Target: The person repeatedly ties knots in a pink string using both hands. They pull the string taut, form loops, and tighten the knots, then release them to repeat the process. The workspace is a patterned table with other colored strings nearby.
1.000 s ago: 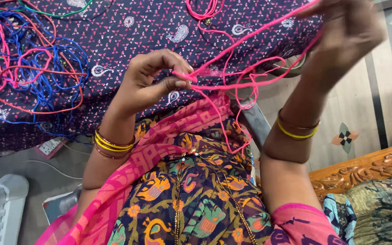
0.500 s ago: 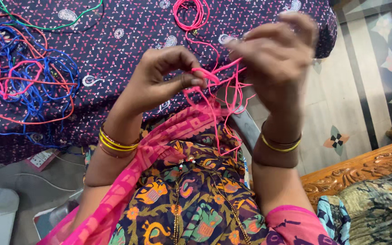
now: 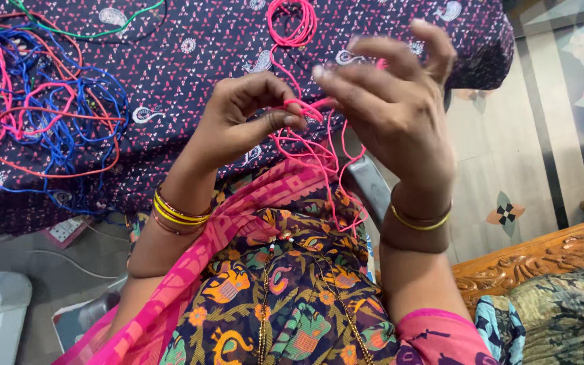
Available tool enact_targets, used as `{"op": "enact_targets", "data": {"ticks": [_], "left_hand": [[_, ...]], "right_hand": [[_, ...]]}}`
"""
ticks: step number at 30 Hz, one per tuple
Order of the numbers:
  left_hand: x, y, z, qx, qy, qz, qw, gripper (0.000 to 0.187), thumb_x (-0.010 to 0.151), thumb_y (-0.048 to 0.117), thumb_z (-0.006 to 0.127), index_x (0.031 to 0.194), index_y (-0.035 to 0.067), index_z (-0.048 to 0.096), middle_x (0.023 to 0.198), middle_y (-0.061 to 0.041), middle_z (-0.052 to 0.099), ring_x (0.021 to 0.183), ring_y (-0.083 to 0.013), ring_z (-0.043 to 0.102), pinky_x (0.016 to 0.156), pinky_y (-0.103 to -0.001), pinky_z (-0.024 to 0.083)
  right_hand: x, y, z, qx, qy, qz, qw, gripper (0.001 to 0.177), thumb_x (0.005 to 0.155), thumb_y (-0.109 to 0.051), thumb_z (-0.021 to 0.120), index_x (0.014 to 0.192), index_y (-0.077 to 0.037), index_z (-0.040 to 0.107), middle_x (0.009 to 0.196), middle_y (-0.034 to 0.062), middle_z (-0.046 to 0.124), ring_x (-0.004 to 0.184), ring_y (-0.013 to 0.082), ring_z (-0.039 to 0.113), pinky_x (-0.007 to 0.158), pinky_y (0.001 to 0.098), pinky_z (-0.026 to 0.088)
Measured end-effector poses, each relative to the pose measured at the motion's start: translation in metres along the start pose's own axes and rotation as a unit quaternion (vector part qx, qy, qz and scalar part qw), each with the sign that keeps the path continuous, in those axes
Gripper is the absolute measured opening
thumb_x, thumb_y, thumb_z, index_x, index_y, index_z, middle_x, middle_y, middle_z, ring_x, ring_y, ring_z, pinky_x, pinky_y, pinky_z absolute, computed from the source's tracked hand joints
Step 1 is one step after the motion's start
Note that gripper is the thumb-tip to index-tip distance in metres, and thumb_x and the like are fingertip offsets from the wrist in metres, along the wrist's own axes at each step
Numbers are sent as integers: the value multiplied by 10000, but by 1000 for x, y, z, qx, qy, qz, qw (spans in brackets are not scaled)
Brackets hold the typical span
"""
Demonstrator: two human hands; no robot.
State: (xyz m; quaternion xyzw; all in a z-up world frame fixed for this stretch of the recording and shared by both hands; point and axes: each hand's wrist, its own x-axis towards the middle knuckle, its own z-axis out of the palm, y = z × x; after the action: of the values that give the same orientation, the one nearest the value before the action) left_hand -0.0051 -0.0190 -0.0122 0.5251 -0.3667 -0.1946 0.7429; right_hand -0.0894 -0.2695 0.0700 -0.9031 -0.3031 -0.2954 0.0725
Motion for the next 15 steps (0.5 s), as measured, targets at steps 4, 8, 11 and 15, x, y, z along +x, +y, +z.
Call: {"op": "enact_targets", "data": {"ticks": [4, 8, 11, 15], "left_hand": [[-4, 5, -4, -43, -14, 4, 999, 102, 1040, -29, 688, 1106, -20, 611, 1076, -65, 697, 1076, -153, 735, 981, -304, 621], [-5, 7, -11, -52, -3, 12, 999, 109, 1046, -34, 690, 1130, -29, 621, 1097, -72, 708, 1032, -142, 725, 965, -288, 610], [-2, 4, -8, -30, 2, 23, 999, 120, 1038, -41, 696, 1128, -27, 617, 1093, -64, 699, 1058, -144, 720, 978, -292, 606], [0, 4, 0, 21, 1, 21, 1000, 81, 1053, -43, 679, 1109, -25, 623, 1099, -57, 679, 1083, -130, 704, 1007, -296, 610]], "right_hand": [[-7, 20, -10, -21, 115, 94, 989, 134, 993, -56, 769, 1104, -94, 833, 941, 88, 747, 1054, 273, 665, 1072, 504, 399], [-19, 49, -34, 166, 294, 393, 855, 161, 960, -217, 707, 1087, -158, 787, 1000, 23, 750, 963, 215, 698, 967, 464, 519], [-17, 44, -47, 59, 122, 303, 943, 267, 1053, -275, 715, 1246, -90, 732, 1196, 112, 725, 1140, 301, 650, 1076, 488, 424], [1, 5, -30, -21, 24, 91, 995, 497, 977, -358, 782, 1311, 5, 722, 1345, 206, 678, 1326, 366, 545, 1162, 524, 263]]}}
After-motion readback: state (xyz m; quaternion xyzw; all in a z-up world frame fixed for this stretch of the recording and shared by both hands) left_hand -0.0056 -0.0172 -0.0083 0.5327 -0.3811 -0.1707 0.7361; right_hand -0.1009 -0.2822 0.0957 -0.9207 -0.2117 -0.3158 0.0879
